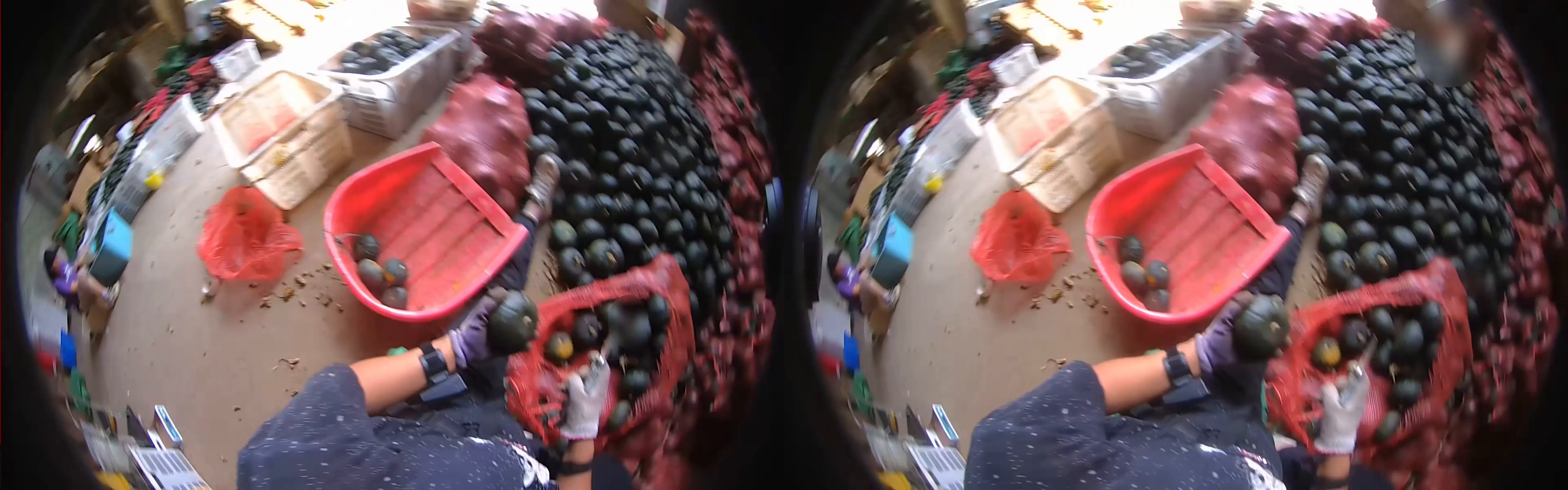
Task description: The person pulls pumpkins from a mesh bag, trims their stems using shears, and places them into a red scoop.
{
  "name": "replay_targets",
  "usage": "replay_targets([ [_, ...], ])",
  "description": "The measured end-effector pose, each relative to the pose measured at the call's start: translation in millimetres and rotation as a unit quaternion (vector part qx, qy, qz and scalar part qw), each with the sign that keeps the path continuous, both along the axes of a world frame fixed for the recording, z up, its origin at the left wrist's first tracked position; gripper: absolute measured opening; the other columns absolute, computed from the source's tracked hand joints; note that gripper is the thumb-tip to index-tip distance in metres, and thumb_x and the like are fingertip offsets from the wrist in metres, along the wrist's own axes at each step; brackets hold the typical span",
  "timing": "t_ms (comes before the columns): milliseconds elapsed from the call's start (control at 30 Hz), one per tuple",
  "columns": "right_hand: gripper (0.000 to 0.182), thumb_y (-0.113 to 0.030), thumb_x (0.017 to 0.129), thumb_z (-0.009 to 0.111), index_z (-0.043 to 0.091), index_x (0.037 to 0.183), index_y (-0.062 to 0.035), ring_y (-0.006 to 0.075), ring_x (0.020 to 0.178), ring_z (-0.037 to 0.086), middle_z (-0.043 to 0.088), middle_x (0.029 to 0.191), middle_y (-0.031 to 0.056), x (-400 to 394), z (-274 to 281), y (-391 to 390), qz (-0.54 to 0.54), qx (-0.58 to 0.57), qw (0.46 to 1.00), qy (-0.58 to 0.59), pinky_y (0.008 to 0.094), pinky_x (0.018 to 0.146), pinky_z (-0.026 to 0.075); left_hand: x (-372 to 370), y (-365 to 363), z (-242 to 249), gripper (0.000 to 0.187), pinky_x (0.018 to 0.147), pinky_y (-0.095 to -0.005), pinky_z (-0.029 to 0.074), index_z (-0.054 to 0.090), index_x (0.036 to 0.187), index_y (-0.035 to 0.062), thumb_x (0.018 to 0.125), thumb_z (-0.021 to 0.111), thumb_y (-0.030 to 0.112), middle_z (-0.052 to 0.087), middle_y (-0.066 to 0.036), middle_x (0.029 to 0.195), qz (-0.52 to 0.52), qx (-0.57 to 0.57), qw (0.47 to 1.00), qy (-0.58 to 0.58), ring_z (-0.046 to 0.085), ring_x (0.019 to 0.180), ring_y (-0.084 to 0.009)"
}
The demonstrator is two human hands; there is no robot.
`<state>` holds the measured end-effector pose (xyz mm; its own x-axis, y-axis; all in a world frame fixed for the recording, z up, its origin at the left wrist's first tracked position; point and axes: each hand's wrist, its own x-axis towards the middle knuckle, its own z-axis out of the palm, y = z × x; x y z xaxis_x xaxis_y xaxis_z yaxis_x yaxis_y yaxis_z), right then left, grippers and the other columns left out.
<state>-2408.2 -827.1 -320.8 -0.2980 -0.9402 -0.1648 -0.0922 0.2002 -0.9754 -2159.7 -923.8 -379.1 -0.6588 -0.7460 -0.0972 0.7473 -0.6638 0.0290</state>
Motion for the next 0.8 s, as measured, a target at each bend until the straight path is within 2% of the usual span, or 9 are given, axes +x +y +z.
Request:
replay_targets([
  [33,0.052,0.005,0.083,0.058,0.046,0.131,-0.008,0.0084,0.072,0.052,0.047,0.089,-0.0017,3,3,4,0.04,-0.011,0.993,0.113,0.024,0.064,0.051,-11,5,-10,0.058,0.085,-0.0576,0.056,0.054,0.134,0.0155,0.091,0.058,0.055,0.064,-0.021,0.119,0.0,0.017,1.0,0.015,0.064,0.106,-0.0428],
  [67,0.051,-0.004,0.082,0.066,0.05,0.13,-0.0041,0.0169,0.077,0.062,0.06,0.092,0.0071,14,15,6,0.041,-0.018,0.982,0.183,0.0346,0.07,0.053,-16,5,-11,0.064,0.094,-0.06,0.051,0.053,0.137,0.0147,0.09,0.058,0.057,0.061,-0.022,0.126,-0.055,0.057,0.995,0.062,0.06,0.115,-0.0451],
  [133,0.057,-0.01,0.079,0.071,0.049,0.131,-0.0034,0.0381,0.092,0.065,0.063,0.102,0.0215,23,0,14,0.032,-0.079,0.955,0.283,0.0452,0.082,0.052,-32,10,-13,0.072,0.111,-0.0556,0.036,0.05,0.141,0.014,0.087,0.057,0.062,0.052,-0.023,0.14,-0.107,0.055,0.99,0.077,0.047,0.132,-0.0442],
  [200,0.058,-0.01,0.076,0.071,0.05,0.13,-0.0043,0.0396,0.095,0.062,0.062,0.1,0.0208,32,11,17,0.04,-0.097,0.91,0.402,0.0482,0.083,0.051,-48,14,-24,0.074,0.112,-0.0507,0.037,0.052,0.136,0.0086,0.087,0.056,0.063,0.054,-0.022,0.136,-0.117,0.064,0.991,0.028,0.05,0.128,-0.0394],
  [300,0.053,-0.01,0.077,0.068,0.054,0.128,-0.0061,0.0388,0.09,0.061,0.062,0.097,0.019,23,-4,20,0.088,-0.094,0.874,0.469,0.0493,0.079,0.05,-66,19,-37,0.074,0.112,-0.0464,0.037,0.055,0.129,0.003,0.087,0.056,0.064,0.058,-0.018,0.13,-0.109,0.131,0.985,0.039,0.055,0.122,-0.033],
  [433,0.046,-0.026,0.083,0.069,0.055,0.123,-0.0078,0.0366,0.079,0.062,0.061,0.088,0.0156,19,-19,27,0.168,-0.011,0.844,0.509,0.0497,0.07,0.048,-75,18,-46,0.064,0.107,-0.045,0.041,0.06,0.123,0.0062,0.087,0.06,0.06,0.063,-0.012,0.12,-0.127,0.12,0.984,-0.016,0.058,0.112,-0.0279],
  [567,0.044,-0.025,0.085,0.067,0.054,0.124,-0.0071,0.0371,0.078,0.062,0.061,0.088,0.0171,21,-16,27,0.17,0.01,0.869,0.465,0.0506,0.07,0.049,-75,18,-48,0.058,0.106,-0.0443,0.041,0.06,0.122,0.0072,0.09,0.059,0.056,0.063,-0.011,0.118,-0.12,0.101,0.986,-0.065,0.058,0.11,-0.0266],
  [667,0.043,-0.024,0.087,0.065,0.053,0.124,-0.0065,0.0384,0.08,0.062,0.061,0.09,0.0188,22,-28,28,0.136,-0.008,0.864,0.484,0.0517,0.07,0.049,-80,15,-50,0.057,0.106,-0.0435,0.041,0.06,0.122,0.0075,0.09,0.059,0.055,0.063,-0.011,0.118,-0.136,0.103,0.985,0.029,0.058,0.11,-0.0263],
  [800,0.04,-0.023,0.088,0.062,0.052,0.124,-0.0064,0.0394,0.081,0.062,0.061,0.091,0.0196,20,-32,27,0.152,0.028,0.866,0.477,0.0523,0.07,0.049,-77,15,-50,0.055,0.106,-0.0427,0.041,0.06,0.123,0.0082,0.091,0.059,0.053,0.063,-0.01,0.119,-0.132,0.109,0.985,-0.025,0.058,0.11,-0.0258],
])
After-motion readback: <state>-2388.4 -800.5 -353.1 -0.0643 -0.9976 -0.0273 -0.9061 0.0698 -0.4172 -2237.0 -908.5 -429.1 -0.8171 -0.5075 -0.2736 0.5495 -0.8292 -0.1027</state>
